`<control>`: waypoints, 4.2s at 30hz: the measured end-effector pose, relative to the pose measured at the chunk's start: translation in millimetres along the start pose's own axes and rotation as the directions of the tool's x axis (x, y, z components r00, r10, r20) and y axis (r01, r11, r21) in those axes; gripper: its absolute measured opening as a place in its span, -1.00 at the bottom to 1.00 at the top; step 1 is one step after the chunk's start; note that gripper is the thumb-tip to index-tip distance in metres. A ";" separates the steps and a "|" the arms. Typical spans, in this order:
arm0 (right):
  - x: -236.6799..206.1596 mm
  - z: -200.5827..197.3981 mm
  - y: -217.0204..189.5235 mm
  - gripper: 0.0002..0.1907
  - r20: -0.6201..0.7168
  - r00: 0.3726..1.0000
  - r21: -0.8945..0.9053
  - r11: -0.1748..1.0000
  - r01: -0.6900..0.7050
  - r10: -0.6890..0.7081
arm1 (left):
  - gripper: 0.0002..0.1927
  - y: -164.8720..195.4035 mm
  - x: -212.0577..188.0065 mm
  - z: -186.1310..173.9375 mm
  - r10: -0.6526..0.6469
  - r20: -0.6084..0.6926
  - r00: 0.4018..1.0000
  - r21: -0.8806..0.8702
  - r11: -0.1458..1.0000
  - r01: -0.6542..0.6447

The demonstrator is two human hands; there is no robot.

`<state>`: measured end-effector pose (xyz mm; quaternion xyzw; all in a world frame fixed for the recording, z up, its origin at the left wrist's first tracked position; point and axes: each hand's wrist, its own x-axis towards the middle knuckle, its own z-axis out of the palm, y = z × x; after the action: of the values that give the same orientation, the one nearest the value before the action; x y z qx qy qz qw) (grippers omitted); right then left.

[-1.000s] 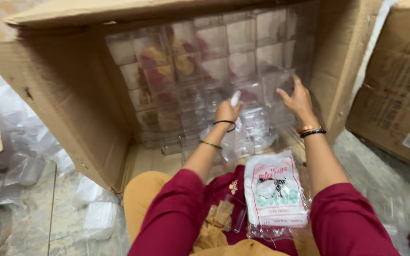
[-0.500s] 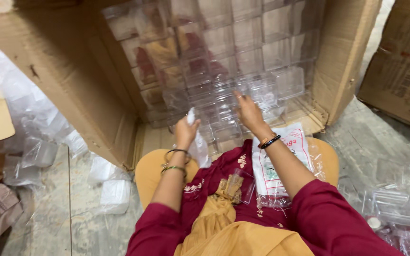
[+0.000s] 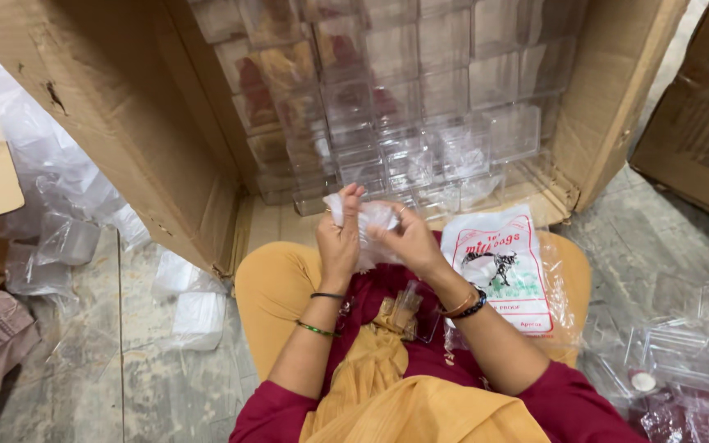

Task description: The person sits on the floor and stuffs white plastic bags into clear plastic containers, then places the filled containers into a large cardboard box, repeating the cycle with containers taken from a stack.

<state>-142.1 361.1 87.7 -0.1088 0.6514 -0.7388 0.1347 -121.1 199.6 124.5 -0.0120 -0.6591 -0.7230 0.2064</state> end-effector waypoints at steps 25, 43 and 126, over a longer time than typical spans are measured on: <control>-55.6 -10.9 -26.9 -0.89 -0.273 0.951 0.138 0.973 0.185 -0.143 | -0.71 23.1 -56.4 3.6 -0.422 0.211 0.882 -0.310 0.827 0.469; -62.8 -5.3 -14.2 -0.90 -0.196 0.976 0.184 0.974 0.135 -0.098 | -0.75 13.5 -65.1 -1.5 -0.474 0.199 0.857 -0.462 0.726 0.509; -20.6 124.6 39.8 -0.76 0.121 0.993 0.054 0.999 -0.002 -0.005 | -0.74 -40.4 -63.6 -229.7 -0.441 -0.159 0.883 0.144 0.875 0.462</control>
<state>-78.6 247.3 64.5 -0.1500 0.6219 -0.7481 0.1762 -17.1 -0.7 37.7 0.2048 -0.6916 -0.6889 0.0718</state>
